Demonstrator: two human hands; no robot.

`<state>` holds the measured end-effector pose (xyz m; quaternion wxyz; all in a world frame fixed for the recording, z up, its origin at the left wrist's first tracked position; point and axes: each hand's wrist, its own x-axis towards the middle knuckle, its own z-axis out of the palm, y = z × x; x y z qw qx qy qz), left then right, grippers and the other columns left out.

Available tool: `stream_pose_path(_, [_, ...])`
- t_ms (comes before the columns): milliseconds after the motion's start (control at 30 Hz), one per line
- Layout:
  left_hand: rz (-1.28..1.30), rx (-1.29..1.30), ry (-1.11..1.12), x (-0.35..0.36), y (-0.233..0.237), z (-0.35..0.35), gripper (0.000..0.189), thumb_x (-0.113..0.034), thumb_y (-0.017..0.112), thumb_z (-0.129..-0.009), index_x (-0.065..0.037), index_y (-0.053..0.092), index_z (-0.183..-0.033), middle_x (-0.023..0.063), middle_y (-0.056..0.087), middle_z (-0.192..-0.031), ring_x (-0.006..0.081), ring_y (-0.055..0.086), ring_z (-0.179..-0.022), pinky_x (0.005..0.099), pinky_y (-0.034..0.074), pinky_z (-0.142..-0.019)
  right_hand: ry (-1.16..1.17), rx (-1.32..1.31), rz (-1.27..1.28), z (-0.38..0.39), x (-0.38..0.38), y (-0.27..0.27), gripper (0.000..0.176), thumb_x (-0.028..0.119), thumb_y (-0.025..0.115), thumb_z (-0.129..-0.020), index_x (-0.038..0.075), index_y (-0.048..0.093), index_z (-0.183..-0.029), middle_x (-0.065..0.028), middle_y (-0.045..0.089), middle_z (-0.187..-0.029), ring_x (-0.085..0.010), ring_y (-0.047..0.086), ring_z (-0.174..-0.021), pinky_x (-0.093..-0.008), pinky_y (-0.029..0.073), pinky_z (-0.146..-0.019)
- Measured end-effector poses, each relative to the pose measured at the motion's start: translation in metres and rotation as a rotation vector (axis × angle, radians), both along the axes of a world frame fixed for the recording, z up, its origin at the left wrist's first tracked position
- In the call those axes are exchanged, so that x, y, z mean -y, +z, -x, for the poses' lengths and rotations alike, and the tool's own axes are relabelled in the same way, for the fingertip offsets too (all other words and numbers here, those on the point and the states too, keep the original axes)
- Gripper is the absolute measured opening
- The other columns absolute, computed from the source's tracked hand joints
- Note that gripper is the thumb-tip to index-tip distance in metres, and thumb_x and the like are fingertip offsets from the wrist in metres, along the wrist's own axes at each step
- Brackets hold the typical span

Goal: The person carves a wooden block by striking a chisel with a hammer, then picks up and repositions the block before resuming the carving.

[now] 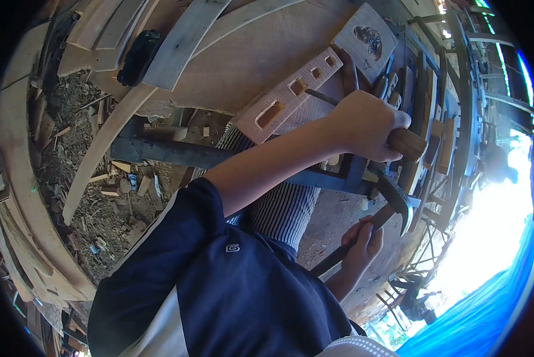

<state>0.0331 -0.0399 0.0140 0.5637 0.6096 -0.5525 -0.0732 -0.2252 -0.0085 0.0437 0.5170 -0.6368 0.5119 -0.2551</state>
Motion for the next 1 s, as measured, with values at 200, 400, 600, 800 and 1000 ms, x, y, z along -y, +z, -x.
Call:
stream_pose_path(200, [-0.039, 0.028, 0.026, 0.003, -0.003, 0.003, 0.041, -0.039, 0.076, -0.061, -0.011, 0.067, -0.090, 0.0076, 0.067, -0.074, 0.0254, 0.068, -0.069, 0.0361, 0.053, -0.063, -0.017, 0.089, 0.095, 0.002, 0.016, 0.018, 0.026, 0.025, 0.040, -0.101, 0.000, 0.050, -0.103, -0.0034, 0.046, -0.059, -0.0113, 0.044, -0.046, -0.0244, 0.036, -0.041])
stream_pose_path(400, [-0.026, -0.087, 0.041, 0.001, 0.000, -0.004, 0.039, -0.038, 0.077, -0.060, -0.012, 0.068, -0.088, 0.0095, 0.067, -0.073, 0.0259, 0.068, -0.070, 0.0355, 0.053, -0.065, 0.058, 0.265, 0.260, -0.017, 0.029, 0.063, 0.039, 0.036, 0.040, -0.101, -0.001, 0.045, -0.113, -0.0072, 0.047, -0.061, -0.0149, 0.045, -0.043, -0.0262, 0.037, -0.039])
stream_pose_path(600, [-0.019, -0.132, 0.055, -0.002, 0.010, -0.011, 0.038, -0.033, 0.078, -0.060, -0.010, 0.069, -0.089, 0.0100, 0.068, -0.073, 0.0258, 0.067, -0.067, 0.0355, 0.052, -0.064, -0.001, 0.070, 0.321, -0.045, 0.028, 0.092, 0.038, 0.037, 0.042, -0.100, 0.001, 0.045, -0.112, -0.0042, 0.044, -0.061, -0.0110, 0.040, -0.042, -0.0233, 0.033, -0.036])
stream_pose_path(800, [-0.033, -0.178, 0.024, -0.006, 0.010, -0.016, 0.032, -0.029, 0.078, -0.061, -0.010, 0.068, -0.085, 0.0089, 0.066, -0.069, 0.0250, 0.066, -0.065, 0.0349, 0.051, -0.063, -0.047, 0.416, 0.557, -0.029, 0.062, 0.091, 0.030, 0.029, 0.033, -0.103, 0.005, 0.049, -0.097, 0.0001, 0.039, -0.056, -0.0091, 0.037, -0.041, -0.0229, 0.031, -0.036])
stream_pose_path(1000, [-0.011, -0.160, 0.093, -0.008, -0.005, -0.008, 0.031, -0.033, 0.079, -0.060, -0.013, 0.067, -0.082, 0.0076, 0.066, -0.070, 0.0247, 0.067, -0.068, 0.0348, 0.050, -0.065, -0.092, -0.092, 0.287, -0.070, 0.032, 0.085, 0.029, 0.032, 0.041, -0.101, 0.007, 0.051, -0.090, 0.0000, 0.039, -0.055, -0.0102, 0.037, -0.038, -0.0249, 0.030, -0.034])
